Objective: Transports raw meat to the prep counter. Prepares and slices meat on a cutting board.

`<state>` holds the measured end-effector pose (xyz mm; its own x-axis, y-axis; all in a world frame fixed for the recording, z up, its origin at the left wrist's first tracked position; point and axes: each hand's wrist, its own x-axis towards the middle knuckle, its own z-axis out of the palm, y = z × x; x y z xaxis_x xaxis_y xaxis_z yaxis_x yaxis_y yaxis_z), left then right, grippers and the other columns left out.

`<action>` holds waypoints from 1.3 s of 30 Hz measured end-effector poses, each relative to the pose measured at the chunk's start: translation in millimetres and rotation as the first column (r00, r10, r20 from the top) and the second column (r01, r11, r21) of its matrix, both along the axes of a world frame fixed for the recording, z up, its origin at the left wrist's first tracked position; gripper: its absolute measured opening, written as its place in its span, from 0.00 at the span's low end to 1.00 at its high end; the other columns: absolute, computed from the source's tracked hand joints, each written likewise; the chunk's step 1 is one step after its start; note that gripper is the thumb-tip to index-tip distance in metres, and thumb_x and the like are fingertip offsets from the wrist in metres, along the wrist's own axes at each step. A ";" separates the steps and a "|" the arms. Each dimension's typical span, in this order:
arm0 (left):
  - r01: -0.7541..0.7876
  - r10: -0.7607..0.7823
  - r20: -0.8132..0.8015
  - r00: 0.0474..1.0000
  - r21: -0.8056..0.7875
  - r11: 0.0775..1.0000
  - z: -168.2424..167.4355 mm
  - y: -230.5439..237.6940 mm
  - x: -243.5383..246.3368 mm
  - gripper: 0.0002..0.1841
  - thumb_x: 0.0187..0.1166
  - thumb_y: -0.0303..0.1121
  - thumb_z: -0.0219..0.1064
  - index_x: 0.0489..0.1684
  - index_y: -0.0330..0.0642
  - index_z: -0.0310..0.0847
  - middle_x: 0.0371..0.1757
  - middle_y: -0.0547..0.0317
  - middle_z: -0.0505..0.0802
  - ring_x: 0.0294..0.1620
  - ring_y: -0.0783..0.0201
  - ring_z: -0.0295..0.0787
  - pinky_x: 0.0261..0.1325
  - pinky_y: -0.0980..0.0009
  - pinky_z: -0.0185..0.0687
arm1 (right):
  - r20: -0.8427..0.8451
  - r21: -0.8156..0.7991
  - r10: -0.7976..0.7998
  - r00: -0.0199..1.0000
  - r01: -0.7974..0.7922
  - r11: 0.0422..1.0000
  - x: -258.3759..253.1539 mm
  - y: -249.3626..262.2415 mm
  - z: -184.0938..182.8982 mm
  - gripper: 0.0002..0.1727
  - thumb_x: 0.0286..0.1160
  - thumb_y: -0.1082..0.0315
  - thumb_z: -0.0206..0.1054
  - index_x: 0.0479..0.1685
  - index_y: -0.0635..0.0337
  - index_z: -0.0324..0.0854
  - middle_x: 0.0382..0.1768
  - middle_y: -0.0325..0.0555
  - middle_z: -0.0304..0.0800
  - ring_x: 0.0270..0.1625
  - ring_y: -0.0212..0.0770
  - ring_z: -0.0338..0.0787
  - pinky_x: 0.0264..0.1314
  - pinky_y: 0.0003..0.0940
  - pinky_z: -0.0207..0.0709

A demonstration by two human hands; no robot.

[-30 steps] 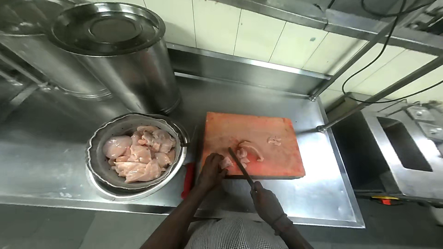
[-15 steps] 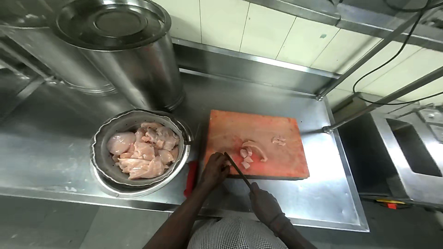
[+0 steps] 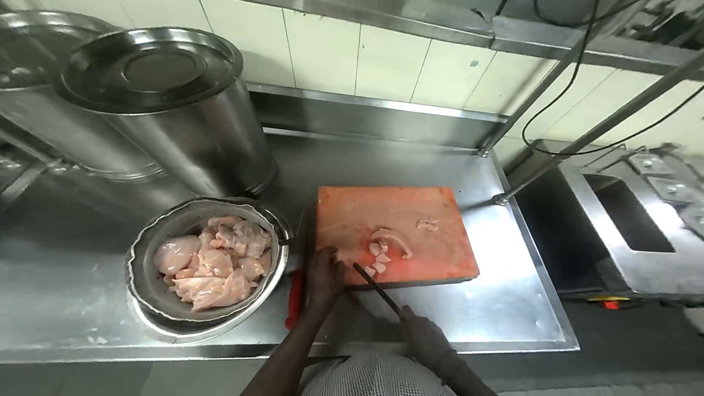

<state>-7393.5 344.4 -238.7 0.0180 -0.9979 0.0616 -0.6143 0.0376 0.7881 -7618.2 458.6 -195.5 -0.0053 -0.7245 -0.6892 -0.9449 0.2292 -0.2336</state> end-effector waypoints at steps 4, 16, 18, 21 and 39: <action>0.070 -0.070 0.008 0.997 0.059 0.996 14.9 -4.7 -4.6 0.15 0.83 0.29 0.65 0.65 0.40 0.86 0.57 0.43 0.89 0.52 0.50 0.88 0.58 0.49 0.86 | 0.165 -0.222 -0.180 0.970 0.214 0.951 -28.3 19.8 0.1 0.21 0.91 0.55 0.50 0.68 0.57 0.77 0.42 0.56 0.91 0.48 0.57 0.92 0.55 0.56 0.83; 0.425 -0.585 0.435 0.684 0.414 0.805 57.3 -41.6 -109.6 0.37 0.60 0.48 0.86 0.75 0.54 0.80 0.81 0.43 0.76 0.77 0.33 0.73 0.67 0.37 0.80 | 0.361 -0.289 -0.455 0.814 0.562 0.775 -72.5 42.1 2.0 0.18 0.90 0.58 0.55 0.65 0.59 0.79 0.36 0.53 0.89 0.37 0.51 0.90 0.46 0.52 0.83; 0.446 -0.615 0.461 0.639 0.430 0.785 53.9 -45.7 -116.7 0.24 0.70 0.41 0.78 0.68 0.52 0.86 0.77 0.45 0.81 0.77 0.37 0.74 0.72 0.41 0.77 | 0.366 -0.256 -0.501 0.785 0.602 0.756 -79.3 49.9 -2.3 0.19 0.91 0.57 0.54 0.66 0.58 0.78 0.35 0.53 0.88 0.36 0.51 0.89 0.45 0.52 0.82; 0.470 -0.615 0.449 0.649 0.398 0.787 49.1 -47.7 -117.3 0.18 0.75 0.33 0.72 0.64 0.50 0.88 0.72 0.46 0.85 0.74 0.42 0.79 0.74 0.42 0.76 | 0.380 -0.217 -0.553 0.742 0.652 0.726 -88.0 62.0 -10.4 0.19 0.91 0.56 0.54 0.68 0.58 0.77 0.34 0.54 0.87 0.33 0.52 0.88 0.42 0.52 0.82; 0.610 -0.704 0.394 0.591 0.352 0.710 108.6 -87.8 -155.1 0.23 0.76 0.34 0.75 0.71 0.41 0.83 0.69 0.42 0.89 0.72 0.42 0.84 0.77 0.41 0.75 | 0.455 -0.210 -0.608 0.651 0.742 0.637 -113.3 69.8 -12.4 0.18 0.91 0.57 0.54 0.64 0.58 0.79 0.31 0.51 0.85 0.25 0.47 0.85 0.33 0.48 0.82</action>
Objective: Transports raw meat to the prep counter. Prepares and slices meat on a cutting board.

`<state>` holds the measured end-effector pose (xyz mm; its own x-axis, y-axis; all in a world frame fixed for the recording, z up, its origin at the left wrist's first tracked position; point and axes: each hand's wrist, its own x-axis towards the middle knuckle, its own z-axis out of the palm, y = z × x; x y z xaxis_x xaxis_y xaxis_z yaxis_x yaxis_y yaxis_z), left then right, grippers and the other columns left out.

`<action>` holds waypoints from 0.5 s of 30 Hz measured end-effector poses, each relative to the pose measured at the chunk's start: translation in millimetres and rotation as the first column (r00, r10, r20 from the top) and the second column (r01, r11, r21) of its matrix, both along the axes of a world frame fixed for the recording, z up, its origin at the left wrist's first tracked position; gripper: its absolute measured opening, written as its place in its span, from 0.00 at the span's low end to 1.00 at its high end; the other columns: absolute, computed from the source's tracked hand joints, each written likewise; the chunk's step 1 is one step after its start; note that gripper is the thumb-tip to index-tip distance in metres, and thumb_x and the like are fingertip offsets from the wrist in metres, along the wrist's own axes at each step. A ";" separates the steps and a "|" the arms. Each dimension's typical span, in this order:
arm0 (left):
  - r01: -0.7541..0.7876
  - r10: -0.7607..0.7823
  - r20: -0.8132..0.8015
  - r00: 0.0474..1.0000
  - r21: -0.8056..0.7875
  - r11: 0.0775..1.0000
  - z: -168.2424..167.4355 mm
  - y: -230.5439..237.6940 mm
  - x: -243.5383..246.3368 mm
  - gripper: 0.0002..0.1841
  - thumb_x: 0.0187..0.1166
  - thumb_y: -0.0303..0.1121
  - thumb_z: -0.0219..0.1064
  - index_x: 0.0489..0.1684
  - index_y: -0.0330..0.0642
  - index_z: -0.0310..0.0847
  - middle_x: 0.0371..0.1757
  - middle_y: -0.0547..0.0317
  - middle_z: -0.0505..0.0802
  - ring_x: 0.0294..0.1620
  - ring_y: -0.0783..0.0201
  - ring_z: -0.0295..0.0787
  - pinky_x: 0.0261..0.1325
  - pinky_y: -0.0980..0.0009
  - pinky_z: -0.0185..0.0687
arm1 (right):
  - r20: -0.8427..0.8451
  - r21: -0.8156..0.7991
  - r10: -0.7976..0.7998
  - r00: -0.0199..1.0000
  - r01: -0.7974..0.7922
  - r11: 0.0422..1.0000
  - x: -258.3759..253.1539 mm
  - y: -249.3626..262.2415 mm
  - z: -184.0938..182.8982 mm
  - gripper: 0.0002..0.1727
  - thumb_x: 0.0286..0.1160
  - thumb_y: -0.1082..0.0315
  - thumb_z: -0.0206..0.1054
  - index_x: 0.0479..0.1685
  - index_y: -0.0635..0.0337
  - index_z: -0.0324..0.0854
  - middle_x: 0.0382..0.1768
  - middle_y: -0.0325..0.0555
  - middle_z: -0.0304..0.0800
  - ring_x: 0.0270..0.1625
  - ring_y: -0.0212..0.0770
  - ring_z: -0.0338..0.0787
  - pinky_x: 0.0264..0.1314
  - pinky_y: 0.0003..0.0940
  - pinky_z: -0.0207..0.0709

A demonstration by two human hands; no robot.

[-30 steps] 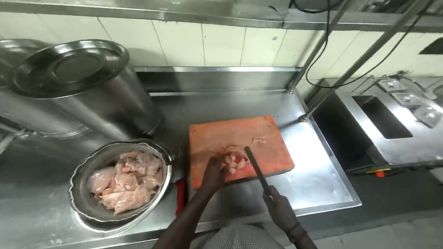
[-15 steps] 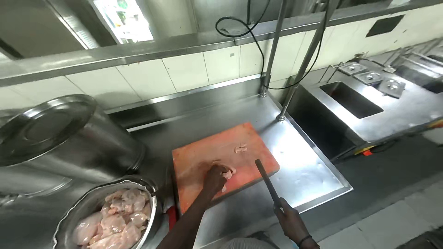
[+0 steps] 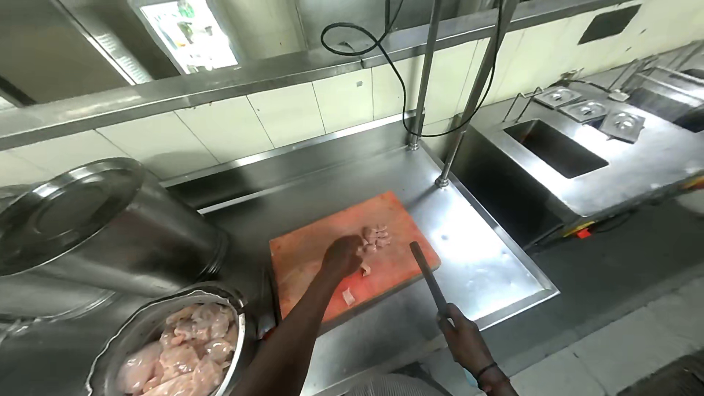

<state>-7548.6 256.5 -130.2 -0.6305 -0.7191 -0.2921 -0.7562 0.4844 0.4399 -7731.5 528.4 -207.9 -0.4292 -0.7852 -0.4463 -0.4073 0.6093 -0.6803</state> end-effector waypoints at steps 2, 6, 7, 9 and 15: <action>0.043 -0.052 0.198 0.979 0.049 0.998 -14.7 18.7 19.1 0.22 0.71 0.41 0.79 0.63 0.45 0.87 0.64 0.46 0.91 0.67 0.44 0.87 0.68 0.38 0.80 | 0.012 0.005 -0.029 1.000 0.029 1.000 -2.1 6.8 -4.0 0.18 0.91 0.56 0.54 0.65 0.58 0.79 0.31 0.51 0.86 0.25 0.47 0.86 0.33 0.48 0.83; 0.123 -0.159 0.265 0.951 0.148 0.981 -44.5 43.4 39.9 0.14 0.75 0.32 0.72 0.55 0.37 0.88 0.59 0.41 0.91 0.65 0.41 0.86 0.68 0.40 0.79 | 0.025 0.009 -0.066 0.998 0.065 0.998 -4.3 17.6 -15.6 0.19 0.90 0.57 0.55 0.67 0.59 0.78 0.30 0.52 0.86 0.23 0.47 0.84 0.31 0.48 0.82; 0.120 -0.154 0.228 0.961 0.157 0.980 -44.3 42.9 38.6 0.12 0.76 0.30 0.69 0.54 0.36 0.88 0.58 0.40 0.91 0.64 0.41 0.87 0.68 0.41 0.80 | 0.025 0.019 -0.061 0.998 0.061 0.998 -4.6 17.6 -15.8 0.19 0.90 0.56 0.55 0.67 0.58 0.78 0.31 0.52 0.86 0.23 0.47 0.84 0.31 0.48 0.82; 0.078 -0.093 0.091 0.991 0.161 0.984 -31.1 37.0 29.2 0.11 0.78 0.29 0.70 0.53 0.35 0.88 0.56 0.40 0.92 0.61 0.42 0.88 0.67 0.43 0.81 | 0.020 0.026 -0.039 0.999 0.038 0.999 -5.1 15.7 -13.5 0.18 0.90 0.57 0.55 0.67 0.58 0.78 0.31 0.52 0.86 0.23 0.47 0.84 0.31 0.48 0.82; -0.095 0.144 -0.299 0.943 0.174 0.980 -19.2 -2.4 12.4 0.33 0.74 0.30 0.78 0.82 0.42 0.73 0.75 0.41 0.83 0.69 0.45 0.86 0.70 0.45 0.83 | -0.005 -0.014 0.014 1.000 -0.014 1.000 -3.3 -4.1 3.4 0.17 0.90 0.56 0.55 0.62 0.58 0.79 0.29 0.49 0.84 0.21 0.44 0.83 0.29 0.45 0.81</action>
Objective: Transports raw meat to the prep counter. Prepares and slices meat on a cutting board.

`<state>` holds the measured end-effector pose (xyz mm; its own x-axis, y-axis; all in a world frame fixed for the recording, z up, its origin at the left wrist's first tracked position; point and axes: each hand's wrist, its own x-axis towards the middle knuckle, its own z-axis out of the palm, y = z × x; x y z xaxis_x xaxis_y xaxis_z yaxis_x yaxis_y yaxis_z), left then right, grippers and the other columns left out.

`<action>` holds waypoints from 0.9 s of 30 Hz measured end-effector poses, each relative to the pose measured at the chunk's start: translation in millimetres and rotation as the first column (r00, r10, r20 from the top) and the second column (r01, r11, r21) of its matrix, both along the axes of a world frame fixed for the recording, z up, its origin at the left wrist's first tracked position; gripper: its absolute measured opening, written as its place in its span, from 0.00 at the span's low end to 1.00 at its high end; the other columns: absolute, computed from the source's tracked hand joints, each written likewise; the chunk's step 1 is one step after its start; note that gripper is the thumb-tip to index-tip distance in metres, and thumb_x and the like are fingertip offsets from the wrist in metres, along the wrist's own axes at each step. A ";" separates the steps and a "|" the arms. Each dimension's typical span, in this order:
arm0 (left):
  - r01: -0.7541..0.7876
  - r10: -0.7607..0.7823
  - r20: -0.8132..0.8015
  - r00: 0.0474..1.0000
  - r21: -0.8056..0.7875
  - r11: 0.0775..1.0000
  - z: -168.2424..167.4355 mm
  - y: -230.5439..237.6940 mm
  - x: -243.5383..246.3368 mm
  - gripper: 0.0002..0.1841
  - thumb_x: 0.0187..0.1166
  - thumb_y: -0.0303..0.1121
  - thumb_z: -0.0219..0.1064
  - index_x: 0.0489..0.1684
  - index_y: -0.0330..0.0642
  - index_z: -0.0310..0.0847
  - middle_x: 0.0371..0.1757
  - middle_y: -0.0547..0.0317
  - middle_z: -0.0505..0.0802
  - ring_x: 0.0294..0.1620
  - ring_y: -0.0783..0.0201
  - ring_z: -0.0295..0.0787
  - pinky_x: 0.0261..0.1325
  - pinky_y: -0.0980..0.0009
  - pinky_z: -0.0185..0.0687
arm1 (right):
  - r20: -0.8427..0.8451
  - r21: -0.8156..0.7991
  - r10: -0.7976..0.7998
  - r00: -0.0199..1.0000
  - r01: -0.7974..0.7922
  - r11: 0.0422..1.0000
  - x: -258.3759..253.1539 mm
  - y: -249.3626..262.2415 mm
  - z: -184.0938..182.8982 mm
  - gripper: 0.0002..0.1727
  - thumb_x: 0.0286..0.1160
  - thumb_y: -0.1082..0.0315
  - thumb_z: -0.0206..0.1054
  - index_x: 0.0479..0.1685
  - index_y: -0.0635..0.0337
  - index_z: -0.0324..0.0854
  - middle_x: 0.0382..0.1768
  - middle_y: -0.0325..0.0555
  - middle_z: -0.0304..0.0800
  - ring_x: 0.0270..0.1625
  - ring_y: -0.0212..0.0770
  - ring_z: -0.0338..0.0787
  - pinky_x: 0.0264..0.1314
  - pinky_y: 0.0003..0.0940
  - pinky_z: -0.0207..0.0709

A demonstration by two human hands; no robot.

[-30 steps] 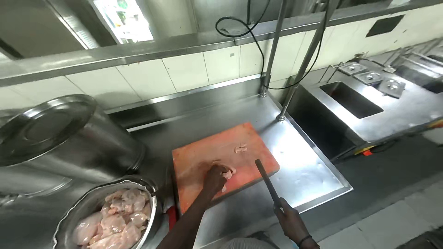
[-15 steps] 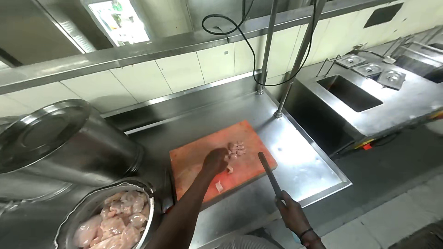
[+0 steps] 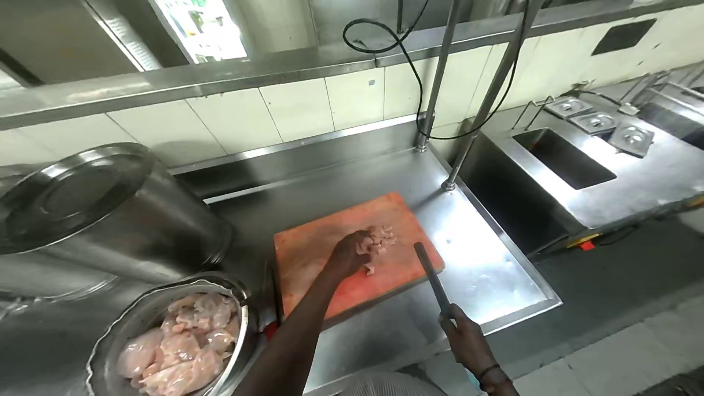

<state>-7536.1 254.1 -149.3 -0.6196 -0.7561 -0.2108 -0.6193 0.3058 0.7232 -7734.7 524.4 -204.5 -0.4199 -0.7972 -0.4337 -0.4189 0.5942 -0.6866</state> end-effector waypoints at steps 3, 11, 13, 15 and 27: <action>0.059 0.022 0.385 0.923 -0.197 0.979 -24.0 -3.5 16.0 0.30 0.75 0.33 0.74 0.80 0.45 0.76 0.79 0.42 0.81 0.79 0.37 0.75 0.75 0.36 0.75 | 0.003 -0.001 0.012 1.000 -0.012 1.000 4.1 -3.2 5.9 0.19 0.90 0.56 0.55 0.66 0.58 0.79 0.33 0.51 0.86 0.24 0.46 0.84 0.32 0.47 0.82; -0.090 0.084 0.118 0.989 0.048 0.995 -4.0 16.9 24.6 0.16 0.86 0.38 0.66 0.58 0.34 0.85 0.50 0.39 0.92 0.52 0.44 0.91 0.62 0.42 0.83 | 0.022 0.036 0.064 0.998 -0.065 0.997 22.7 -0.9 -7.4 0.19 0.91 0.55 0.54 0.66 0.57 0.79 0.32 0.51 0.86 0.24 0.45 0.84 0.32 0.47 0.82; -0.137 0.137 0.001 0.991 0.046 0.989 15.7 22.9 24.6 0.15 0.85 0.39 0.67 0.54 0.34 0.85 0.44 0.42 0.91 0.44 0.47 0.90 0.54 0.44 0.85 | 0.018 0.027 0.079 0.997 -0.079 0.996 27.1 -5.2 -5.7 0.18 0.90 0.56 0.55 0.65 0.58 0.79 0.32 0.50 0.86 0.23 0.45 0.84 0.31 0.46 0.82; -0.173 0.173 -0.034 0.984 0.011 0.985 30.6 31.3 32.4 0.13 0.83 0.38 0.69 0.52 0.37 0.85 0.42 0.46 0.91 0.41 0.50 0.90 0.50 0.46 0.86 | 0.014 0.019 0.096 0.995 -0.096 0.995 30.6 -11.0 -0.9 0.18 0.90 0.56 0.55 0.65 0.58 0.79 0.32 0.50 0.85 0.24 0.45 0.84 0.31 0.46 0.82; -0.083 0.140 0.273 0.952 -0.211 0.974 -43.6 70.0 108.5 0.25 0.69 0.38 0.80 0.66 0.43 0.85 0.68 0.44 0.87 0.73 0.42 0.81 0.74 0.44 0.77 | -0.149 0.211 0.423 0.894 -0.389 0.897 74.5 -42.4 16.7 0.21 0.93 0.55 0.49 0.72 0.56 0.73 0.39 0.55 0.89 0.46 0.56 0.92 0.54 0.55 0.82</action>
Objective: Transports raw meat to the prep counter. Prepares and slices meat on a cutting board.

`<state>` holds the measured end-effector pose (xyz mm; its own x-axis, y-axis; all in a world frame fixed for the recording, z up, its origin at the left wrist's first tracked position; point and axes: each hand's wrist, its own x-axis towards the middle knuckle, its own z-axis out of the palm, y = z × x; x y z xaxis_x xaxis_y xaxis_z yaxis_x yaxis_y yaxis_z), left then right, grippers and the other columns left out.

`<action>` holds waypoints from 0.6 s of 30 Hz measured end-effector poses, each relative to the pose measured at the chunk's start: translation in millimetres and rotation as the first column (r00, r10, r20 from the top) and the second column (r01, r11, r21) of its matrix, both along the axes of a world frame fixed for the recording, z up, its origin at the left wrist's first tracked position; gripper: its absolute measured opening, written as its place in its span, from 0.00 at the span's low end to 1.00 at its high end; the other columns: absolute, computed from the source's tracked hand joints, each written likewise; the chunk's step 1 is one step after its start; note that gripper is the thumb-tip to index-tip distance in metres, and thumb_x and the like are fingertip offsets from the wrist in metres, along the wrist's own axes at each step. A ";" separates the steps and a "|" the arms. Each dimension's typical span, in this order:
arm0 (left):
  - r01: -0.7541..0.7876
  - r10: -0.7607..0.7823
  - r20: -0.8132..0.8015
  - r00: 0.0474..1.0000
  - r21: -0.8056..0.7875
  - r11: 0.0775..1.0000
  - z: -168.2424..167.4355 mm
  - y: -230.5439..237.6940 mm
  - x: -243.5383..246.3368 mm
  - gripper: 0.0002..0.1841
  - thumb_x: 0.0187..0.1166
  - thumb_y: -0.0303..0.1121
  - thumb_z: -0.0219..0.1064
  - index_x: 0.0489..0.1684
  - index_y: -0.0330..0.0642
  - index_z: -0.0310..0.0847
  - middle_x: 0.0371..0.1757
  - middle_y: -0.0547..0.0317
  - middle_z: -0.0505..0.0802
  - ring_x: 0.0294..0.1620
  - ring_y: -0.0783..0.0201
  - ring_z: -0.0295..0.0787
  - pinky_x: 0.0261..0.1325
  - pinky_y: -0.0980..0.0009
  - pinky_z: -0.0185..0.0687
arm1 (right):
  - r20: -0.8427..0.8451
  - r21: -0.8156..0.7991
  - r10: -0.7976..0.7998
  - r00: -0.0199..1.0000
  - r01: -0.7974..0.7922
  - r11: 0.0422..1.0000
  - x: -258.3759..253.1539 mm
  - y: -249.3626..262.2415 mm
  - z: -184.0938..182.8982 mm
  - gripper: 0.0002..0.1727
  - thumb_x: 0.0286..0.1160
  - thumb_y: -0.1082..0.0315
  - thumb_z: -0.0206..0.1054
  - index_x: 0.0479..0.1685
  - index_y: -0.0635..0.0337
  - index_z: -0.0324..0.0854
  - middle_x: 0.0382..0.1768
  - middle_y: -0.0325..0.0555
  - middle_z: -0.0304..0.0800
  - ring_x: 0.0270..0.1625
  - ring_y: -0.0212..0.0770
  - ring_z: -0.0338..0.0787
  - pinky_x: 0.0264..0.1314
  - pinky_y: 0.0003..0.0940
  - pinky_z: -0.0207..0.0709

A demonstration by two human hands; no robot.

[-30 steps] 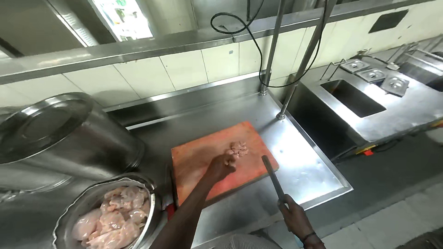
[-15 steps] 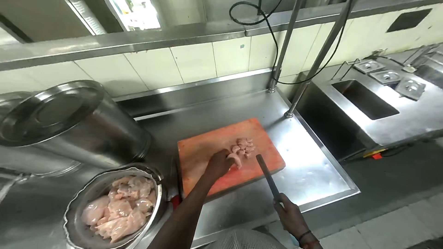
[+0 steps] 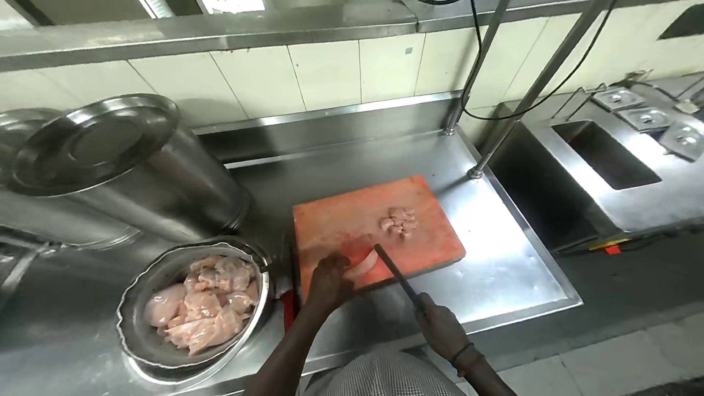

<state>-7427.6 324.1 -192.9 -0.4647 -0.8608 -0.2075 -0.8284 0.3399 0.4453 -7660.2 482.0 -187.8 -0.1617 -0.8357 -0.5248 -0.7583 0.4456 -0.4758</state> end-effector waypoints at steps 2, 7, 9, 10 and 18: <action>0.012 -0.019 -0.114 0.993 -0.060 0.998 -6.6 2.7 -11.8 0.23 0.69 0.38 0.79 0.62 0.41 0.86 0.66 0.43 0.88 0.72 0.43 0.82 0.74 0.46 0.79 | -0.065 0.043 0.045 0.997 -0.042 0.998 9.8 -8.2 4.2 0.19 0.93 0.57 0.48 0.71 0.56 0.73 0.45 0.56 0.90 0.51 0.57 0.92 0.57 0.55 0.83; 0.048 -0.075 -0.184 0.980 -0.146 0.988 -25.1 2.1 -38.4 0.17 0.75 0.36 0.75 0.58 0.40 0.88 0.59 0.44 0.91 0.64 0.45 0.87 0.69 0.47 0.82 | -0.165 0.103 0.125 0.978 -0.109 0.989 25.2 -16.2 9.5 0.19 0.93 0.59 0.46 0.71 0.57 0.72 0.51 0.58 0.90 0.58 0.59 0.92 0.60 0.56 0.82; 0.040 -0.076 -0.197 0.977 -0.184 0.982 -32.5 0.0 -41.0 0.13 0.75 0.33 0.74 0.55 0.40 0.89 0.54 0.46 0.92 0.61 0.46 0.88 0.67 0.47 0.83 | -0.192 0.120 0.139 0.972 -0.117 0.986 29.2 -18.0 11.3 0.19 0.93 0.59 0.45 0.71 0.56 0.72 0.51 0.57 0.90 0.58 0.58 0.92 0.59 0.55 0.83; 0.038 -0.075 -0.198 0.977 -0.185 0.982 -34.3 -2.0 -41.5 0.12 0.76 0.32 0.72 0.53 0.39 0.89 0.53 0.46 0.92 0.60 0.47 0.89 0.67 0.48 0.83 | -0.202 0.129 0.145 0.969 -0.120 0.984 31.1 -20.7 11.7 0.19 0.93 0.59 0.45 0.71 0.56 0.71 0.51 0.57 0.90 0.58 0.58 0.92 0.59 0.55 0.83; 0.003 -0.047 -0.254 0.966 -0.169 0.986 -37.8 -4.9 -39.6 0.10 0.77 0.31 0.72 0.48 0.36 0.90 0.53 0.44 0.92 0.61 0.46 0.89 0.69 0.49 0.83 | -0.227 0.092 0.133 0.965 -0.115 0.989 52.9 -66.5 -2.4 0.19 0.91 0.62 0.49 0.74 0.55 0.70 0.55 0.58 0.90 0.58 0.60 0.92 0.56 0.57 0.84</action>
<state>-7467.2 319.2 -230.7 -0.5055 -0.8603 0.0664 -0.6840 0.4464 0.5769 -7607.3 415.5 -190.2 -0.1841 -0.8155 -0.5486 -0.8954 0.3693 -0.2485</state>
